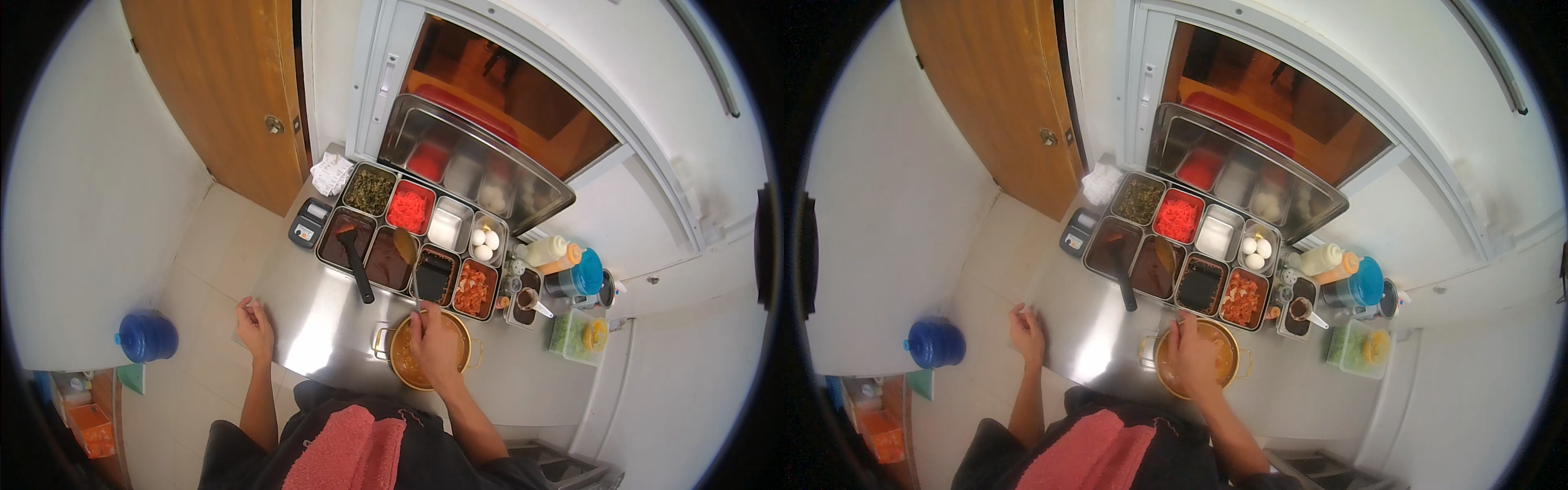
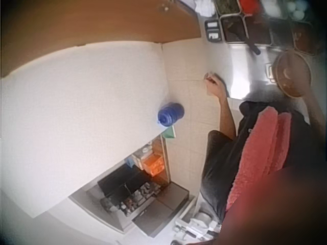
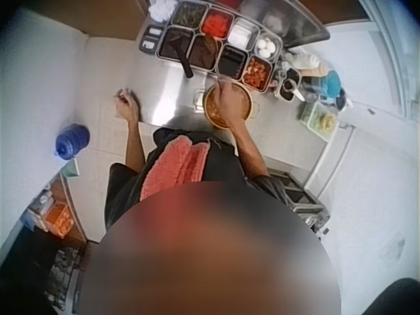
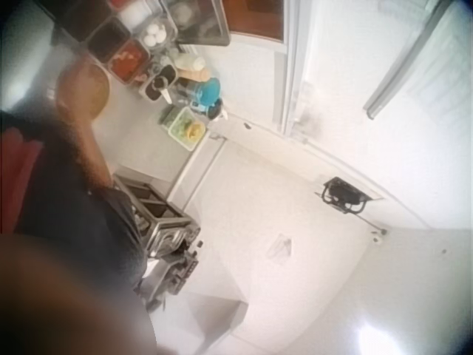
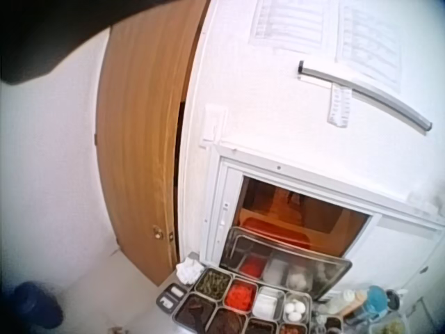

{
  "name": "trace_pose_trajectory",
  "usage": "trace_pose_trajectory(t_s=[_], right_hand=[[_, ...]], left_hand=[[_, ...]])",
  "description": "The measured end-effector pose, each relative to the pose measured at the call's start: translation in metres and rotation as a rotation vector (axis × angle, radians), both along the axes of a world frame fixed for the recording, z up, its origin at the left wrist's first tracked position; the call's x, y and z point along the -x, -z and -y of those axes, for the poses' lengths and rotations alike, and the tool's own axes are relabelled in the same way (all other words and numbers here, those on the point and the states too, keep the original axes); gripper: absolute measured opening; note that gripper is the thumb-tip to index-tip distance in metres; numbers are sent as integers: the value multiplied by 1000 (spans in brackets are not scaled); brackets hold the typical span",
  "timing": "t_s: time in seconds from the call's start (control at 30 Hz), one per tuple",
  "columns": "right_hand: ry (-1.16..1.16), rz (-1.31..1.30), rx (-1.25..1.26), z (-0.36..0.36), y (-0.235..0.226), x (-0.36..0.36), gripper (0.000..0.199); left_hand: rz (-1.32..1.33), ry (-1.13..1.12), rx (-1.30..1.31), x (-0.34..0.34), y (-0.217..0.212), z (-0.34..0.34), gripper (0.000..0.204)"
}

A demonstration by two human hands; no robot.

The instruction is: The person assembles a bowl of ramen by placing a boiled egg and sliced sausage into a pot of noodles, then adds various toppings from a condiment station including kimchi, green onions, and sesame seeds. The person then hands the finished bowl through a service window.

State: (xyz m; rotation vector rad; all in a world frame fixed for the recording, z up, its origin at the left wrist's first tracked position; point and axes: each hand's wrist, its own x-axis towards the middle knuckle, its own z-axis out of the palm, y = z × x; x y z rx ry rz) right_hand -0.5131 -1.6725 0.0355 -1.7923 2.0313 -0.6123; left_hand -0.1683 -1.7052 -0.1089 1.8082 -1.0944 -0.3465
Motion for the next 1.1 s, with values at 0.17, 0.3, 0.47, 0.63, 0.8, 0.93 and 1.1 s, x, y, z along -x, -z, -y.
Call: trace_pose_trajectory(t_s=[0.17,0.3,0.47,0.63,0.8,0.93,1.1], right_hand=[[-16,25,12,-9,31,-1,23],[19,249,-7,-8,46,9,26],[342,1328,-328,-10,35,25,25],[224,1809,-232,-56,-6,93,22],[663,993,512,-105,-47,220,37],[848,155,508,-123,-62,359,30],[838,-496,184,-99,-19,488,28]], left_hand=[[-8,5,24,1,1,0,27],[-22,15,5,-2,8,0,28],[-34,8,-26,-11,25,-3,27],[-68,80,76,-17,41,3,31],[-111,93,45,-23,43,3,35],[-57,86,-83,-23,38,4,39],[-103,101,-72,-20,33,1,38]])
